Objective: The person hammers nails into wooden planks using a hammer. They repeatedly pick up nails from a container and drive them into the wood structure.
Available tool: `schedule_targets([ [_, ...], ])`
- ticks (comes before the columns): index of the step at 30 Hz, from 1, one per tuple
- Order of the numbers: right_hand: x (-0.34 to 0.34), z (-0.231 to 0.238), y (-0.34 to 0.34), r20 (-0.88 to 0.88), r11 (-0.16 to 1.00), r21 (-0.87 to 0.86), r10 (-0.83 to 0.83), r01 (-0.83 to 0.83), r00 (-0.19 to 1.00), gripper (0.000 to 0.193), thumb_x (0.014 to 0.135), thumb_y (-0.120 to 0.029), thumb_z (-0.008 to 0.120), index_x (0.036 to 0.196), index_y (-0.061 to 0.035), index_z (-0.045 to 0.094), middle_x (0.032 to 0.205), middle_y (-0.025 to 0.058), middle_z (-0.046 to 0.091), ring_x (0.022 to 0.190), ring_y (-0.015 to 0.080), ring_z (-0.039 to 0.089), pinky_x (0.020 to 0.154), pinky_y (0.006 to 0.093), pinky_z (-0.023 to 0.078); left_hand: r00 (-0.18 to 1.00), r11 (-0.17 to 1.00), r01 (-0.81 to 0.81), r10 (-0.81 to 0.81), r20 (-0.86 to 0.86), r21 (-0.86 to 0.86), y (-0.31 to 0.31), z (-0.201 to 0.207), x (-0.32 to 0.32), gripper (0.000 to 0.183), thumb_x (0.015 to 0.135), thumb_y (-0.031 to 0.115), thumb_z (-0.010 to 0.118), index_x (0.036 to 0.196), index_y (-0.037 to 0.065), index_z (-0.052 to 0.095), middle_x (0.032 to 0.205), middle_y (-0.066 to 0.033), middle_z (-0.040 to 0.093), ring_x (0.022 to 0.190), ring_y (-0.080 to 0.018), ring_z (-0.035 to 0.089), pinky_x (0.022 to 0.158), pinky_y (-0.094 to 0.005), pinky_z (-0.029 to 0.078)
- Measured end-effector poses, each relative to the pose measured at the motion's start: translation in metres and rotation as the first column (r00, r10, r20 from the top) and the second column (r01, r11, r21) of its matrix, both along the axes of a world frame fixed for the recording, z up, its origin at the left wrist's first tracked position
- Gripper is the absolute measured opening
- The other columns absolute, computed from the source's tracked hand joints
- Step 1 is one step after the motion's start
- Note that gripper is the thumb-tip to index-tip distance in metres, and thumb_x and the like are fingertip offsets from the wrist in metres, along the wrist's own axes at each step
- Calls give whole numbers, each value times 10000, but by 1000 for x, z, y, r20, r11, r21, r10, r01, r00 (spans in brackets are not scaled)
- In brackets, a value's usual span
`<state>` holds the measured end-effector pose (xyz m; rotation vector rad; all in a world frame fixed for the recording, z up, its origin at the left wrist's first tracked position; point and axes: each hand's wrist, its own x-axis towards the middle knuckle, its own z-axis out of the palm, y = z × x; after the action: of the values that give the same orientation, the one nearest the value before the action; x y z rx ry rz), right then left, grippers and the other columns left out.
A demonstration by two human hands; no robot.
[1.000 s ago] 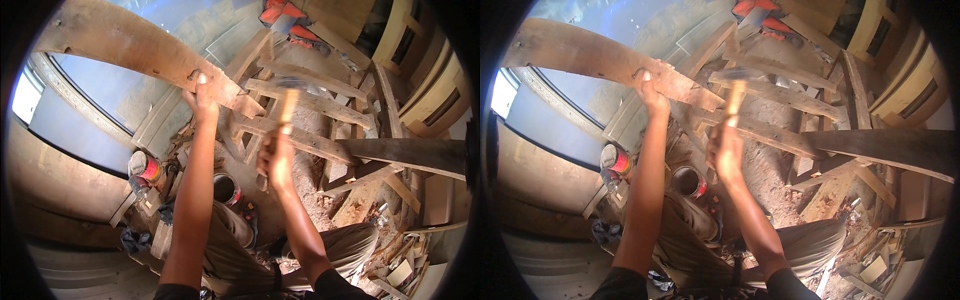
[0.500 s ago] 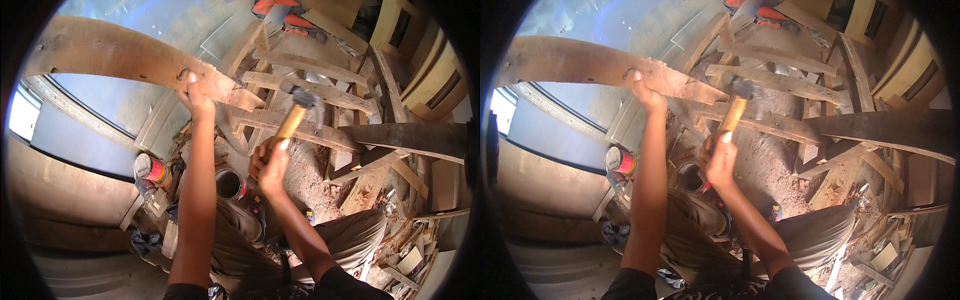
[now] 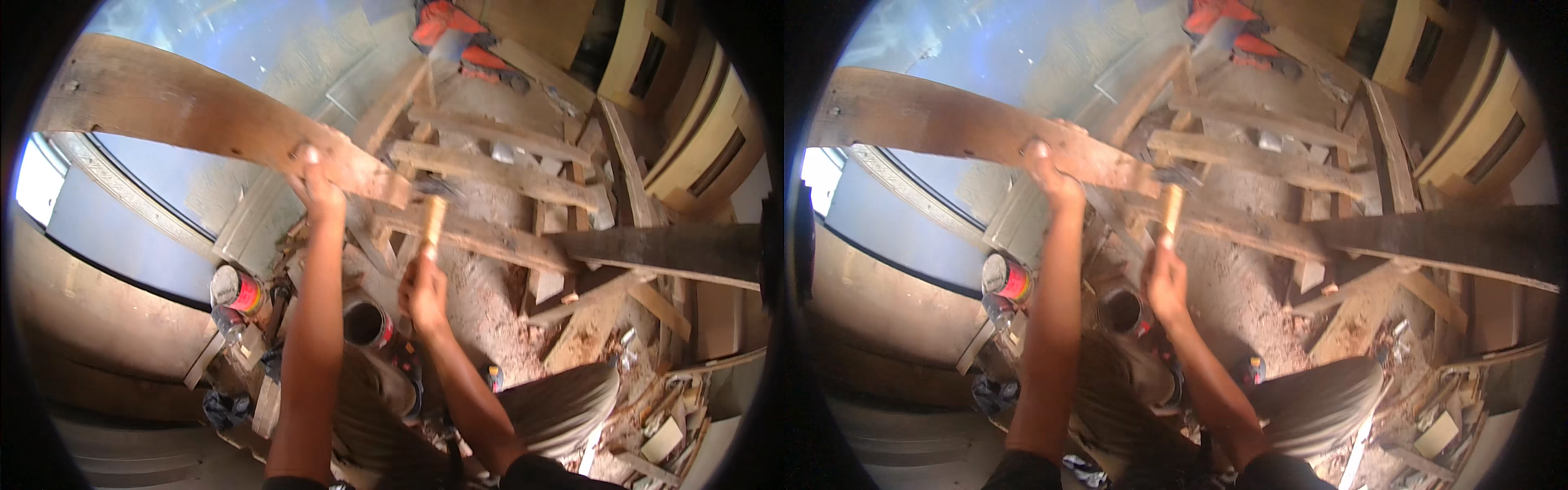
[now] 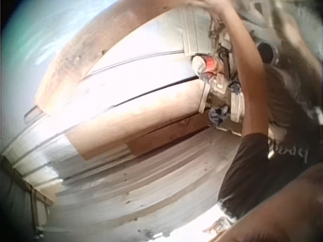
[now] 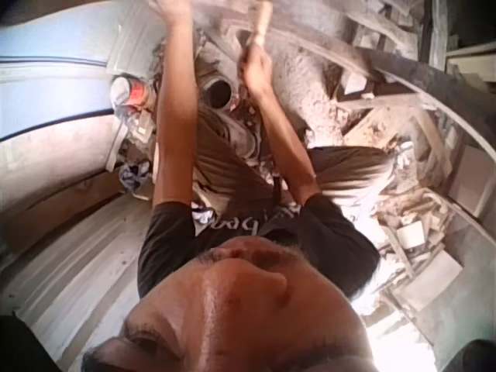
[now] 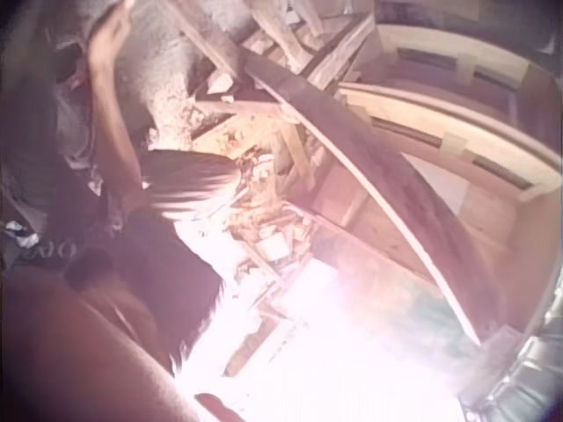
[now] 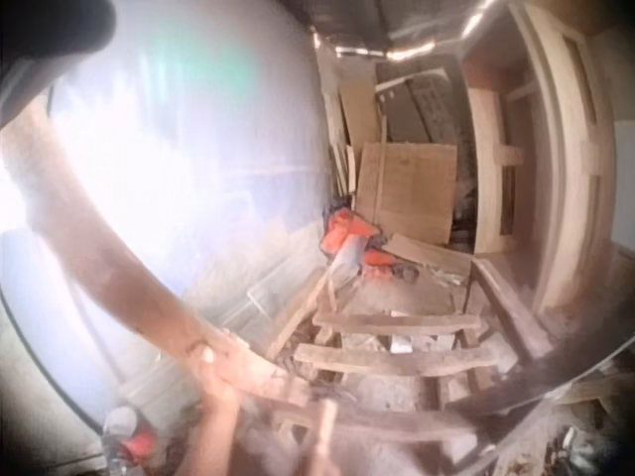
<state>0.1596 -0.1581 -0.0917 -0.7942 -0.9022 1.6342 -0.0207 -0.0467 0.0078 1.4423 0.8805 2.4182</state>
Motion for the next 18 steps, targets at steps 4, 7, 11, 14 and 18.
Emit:
schedule_targets([
  [4,7,30,-12,-237,990,18,-131,140,963,511,1011,-561,329,785,-108,401,512,-25,333,362,76,296,323,247,244,996,998,-65,67,67,-21,-5,-7,7,609,843,462,562,1119,-77,495,897,-204,619,840,-312,629,780,-410,519],
  [7,-2,17,13,46,989,137,-66,59,997,505,1000,-589,340,794,-132,396,533,-37,322,362,79,288,316,258,227,996,999,-45,45,77,-6,5,-2,15,597,843,460,566,1105,-72,504,890,-200,622,831,-307,629,778,-403,517],
  [11,22,63,9,-1,998,-10,-60,60,998,555,957,-674,348,773,-153,399,537,-49,323,367,82,269,323,264,223,996,996,-85,86,35,-23,-6,-4,-1,600,846,464,562,1098,-78,511,905,-206,621,840,-307,628,793,-401,514],
  [14,34,71,7,-584,918,166,-203,361,786,590,951,-682,349,746,-134,419,548,-14,367,367,115,280,332,284,255,996,996,-84,84,39,3,-3,3,7,612,843,469,561,1094,-87,508,918,-215,615,854,-312,626,804,-403,513],
  [18,-10,-3,10,226,996,-32,92,-87,970,520,1018,-544,360,721,-126,444,513,-33,354,386,70,289,359,265,231,993,999,20,-16,115,-28,0,0,18,605,844,461,550,1091,-90,501,923,-218,610,861,-324,623,809,-410,512],
])
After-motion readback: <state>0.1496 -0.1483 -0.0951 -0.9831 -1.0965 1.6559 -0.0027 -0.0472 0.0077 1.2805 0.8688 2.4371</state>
